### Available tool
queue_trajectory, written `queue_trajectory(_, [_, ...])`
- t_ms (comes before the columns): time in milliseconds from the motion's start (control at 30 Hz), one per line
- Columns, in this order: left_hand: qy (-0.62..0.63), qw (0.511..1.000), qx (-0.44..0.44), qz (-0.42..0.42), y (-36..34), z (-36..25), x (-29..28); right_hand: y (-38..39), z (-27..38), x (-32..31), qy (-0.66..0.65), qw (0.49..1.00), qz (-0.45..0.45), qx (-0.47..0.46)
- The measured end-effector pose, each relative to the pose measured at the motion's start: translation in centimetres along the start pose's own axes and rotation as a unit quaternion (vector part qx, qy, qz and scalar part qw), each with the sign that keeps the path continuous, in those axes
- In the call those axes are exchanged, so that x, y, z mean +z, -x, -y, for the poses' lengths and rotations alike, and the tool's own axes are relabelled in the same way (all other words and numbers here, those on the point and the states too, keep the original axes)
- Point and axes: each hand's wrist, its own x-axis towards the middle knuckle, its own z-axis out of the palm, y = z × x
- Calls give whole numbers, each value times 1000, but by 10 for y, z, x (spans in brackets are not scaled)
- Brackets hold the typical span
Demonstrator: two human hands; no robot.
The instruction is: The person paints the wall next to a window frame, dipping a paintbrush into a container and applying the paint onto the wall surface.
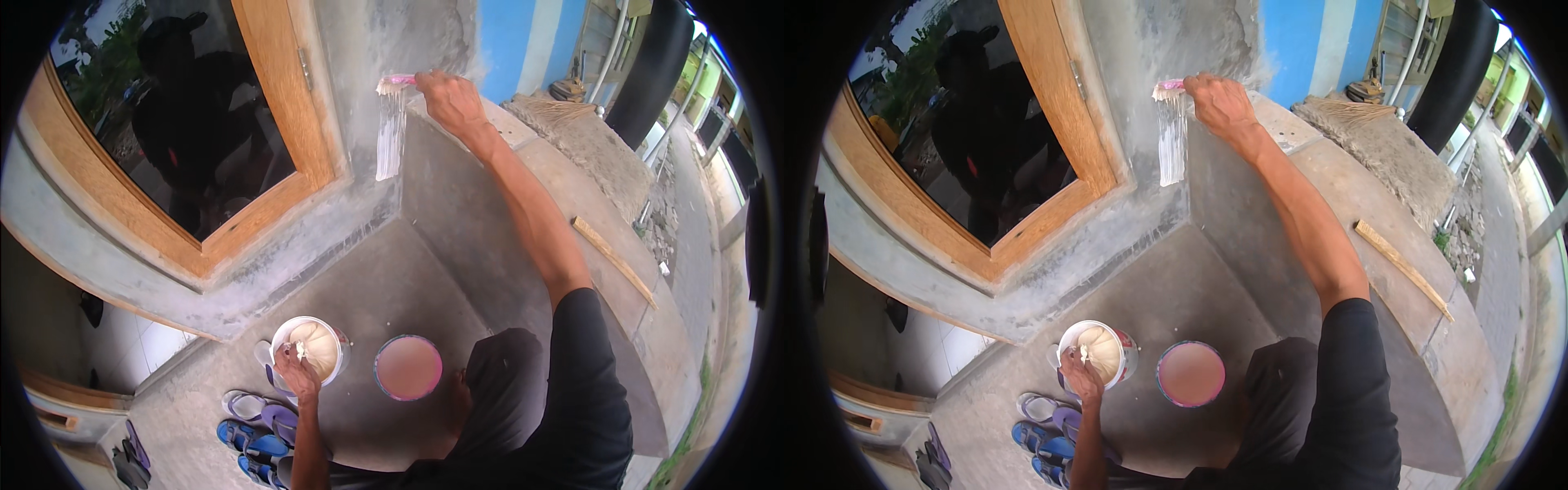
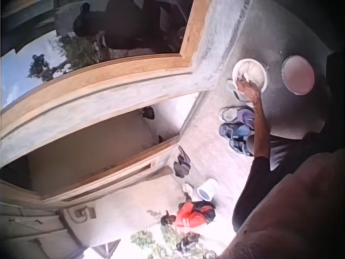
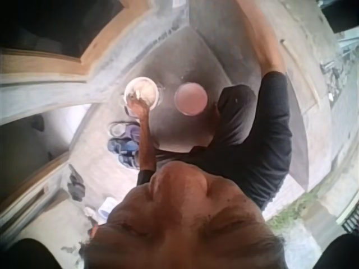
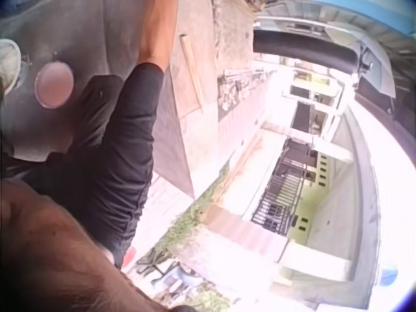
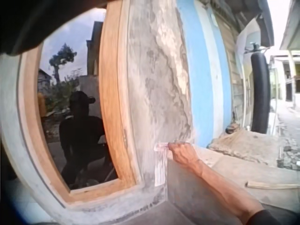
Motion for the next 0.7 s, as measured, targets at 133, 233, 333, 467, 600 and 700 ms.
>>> queue_trajectory(133, [-18, 1000, -3, -20, -5, -8, -4, -21, 3, -32, 28, 989, -138, 40])
queue_trajectory(233, [-10, 998, -59, 18, -6, -12, -5, -7, 21, -12, 39, 974, -204, 93])
queue_trajectory(333, [-11, 1000, -10, -5, -1, -6, -4, 38, 38, 58, 46, 967, -205, 146])
queue_trajectory(467, [3, 999, 26, -31, -1, -2, -2, 128, 73, 125, -13, 979, -63, 195])
queue_trajectory(600, [-9, 1000, 2, -9, 0, 0, -3, 216, 93, 166, -19, 973, 80, 215])
queue_trajectory(700, [-6, 1000, 19, -21, 1, 1, 1, 262, 103, 177, -11, 965, 158, 211])
